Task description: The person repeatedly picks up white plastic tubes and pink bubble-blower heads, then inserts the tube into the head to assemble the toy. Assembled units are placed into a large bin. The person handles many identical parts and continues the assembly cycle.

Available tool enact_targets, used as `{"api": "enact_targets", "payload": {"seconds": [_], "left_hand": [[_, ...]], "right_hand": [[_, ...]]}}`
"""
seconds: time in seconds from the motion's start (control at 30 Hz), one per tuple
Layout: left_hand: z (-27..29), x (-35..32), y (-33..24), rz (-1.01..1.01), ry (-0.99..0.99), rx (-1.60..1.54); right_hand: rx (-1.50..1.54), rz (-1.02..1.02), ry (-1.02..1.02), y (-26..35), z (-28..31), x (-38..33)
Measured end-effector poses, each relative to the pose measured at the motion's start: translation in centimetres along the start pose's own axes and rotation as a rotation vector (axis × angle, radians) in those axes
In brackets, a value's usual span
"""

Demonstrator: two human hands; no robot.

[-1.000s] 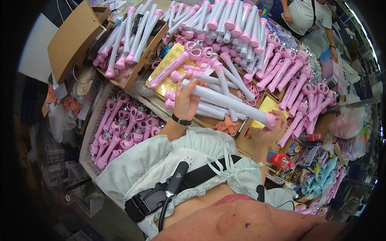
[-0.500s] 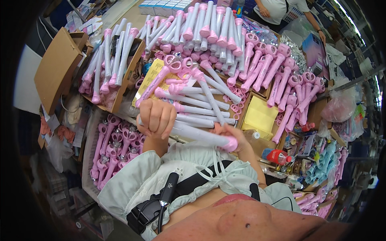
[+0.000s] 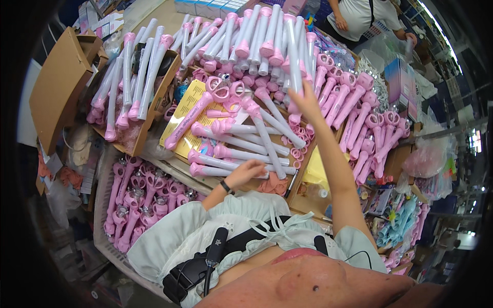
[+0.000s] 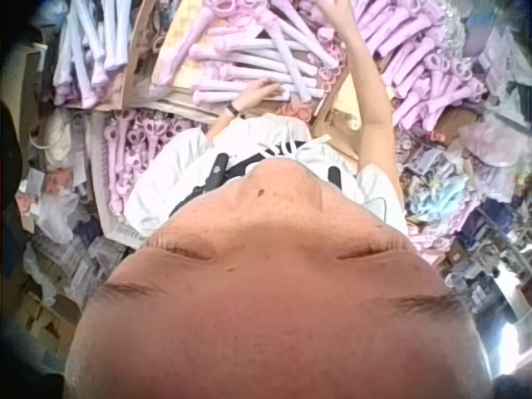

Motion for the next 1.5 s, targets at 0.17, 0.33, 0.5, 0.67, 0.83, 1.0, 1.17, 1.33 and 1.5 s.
{"api": "enact_targets", "payload": {"seconds": [0.17,0.33,0.5,0.67,0.83,1.0,1.17,1.33,1.5], "left_hand": [[3.7,-2.8,0.6,-0.006,-0.177,0.538],[5.4,-3.1,-0.3,-0.032,-0.227,0.617],[5.3,-2.0,0.3,0.012,-0.182,0.421],[4.0,-1.0,0.1,0.003,-0.111,0.329],[2.8,-1.1,-0.7,-0.013,-0.105,0.27],[2.1,-2.1,-1.6,-0.077,-0.133,0.351],[2.2,-2.9,-2.5,-0.079,-0.142,0.306],[-0.2,-2.6,-3.5,-0.097,-0.078,0.308],[-4.5,-2.3,-2.5,-0.072,0.046,0.281]], "right_hand": [[-0.335,0.164,-0.311,2.9,4.2,14.8],[-0.448,0.006,-0.335,1.4,3.7,21.0],[-0.548,0.293,-0.458,2.8,2.3,17.3],[-0.411,0.593,-0.3,0.6,-3.2,4.9],[-0.369,0.074,0.01,-9.9,-12.1,-3.8],[-0.25,-0.051,0.053,-12.6,-13.3,-7.4],[-0.084,0.054,0.012,-8.3,-10.9,-9.6],[0.358,-0.142,0.086,-6.0,-9.8,-11.7],[0.861,-0.112,-0.091,-3.7,-8.4,-13.4]]}}
Point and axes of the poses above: each hand's wrist, its own x-axis towards the middle knuckle, its own z-axis out of the back of the hand, y = z × x, the point moved 9 cm from there along x, towards the middle knuckle, and after that the axes turned 12 degrees about y, right-handed, at the moved point
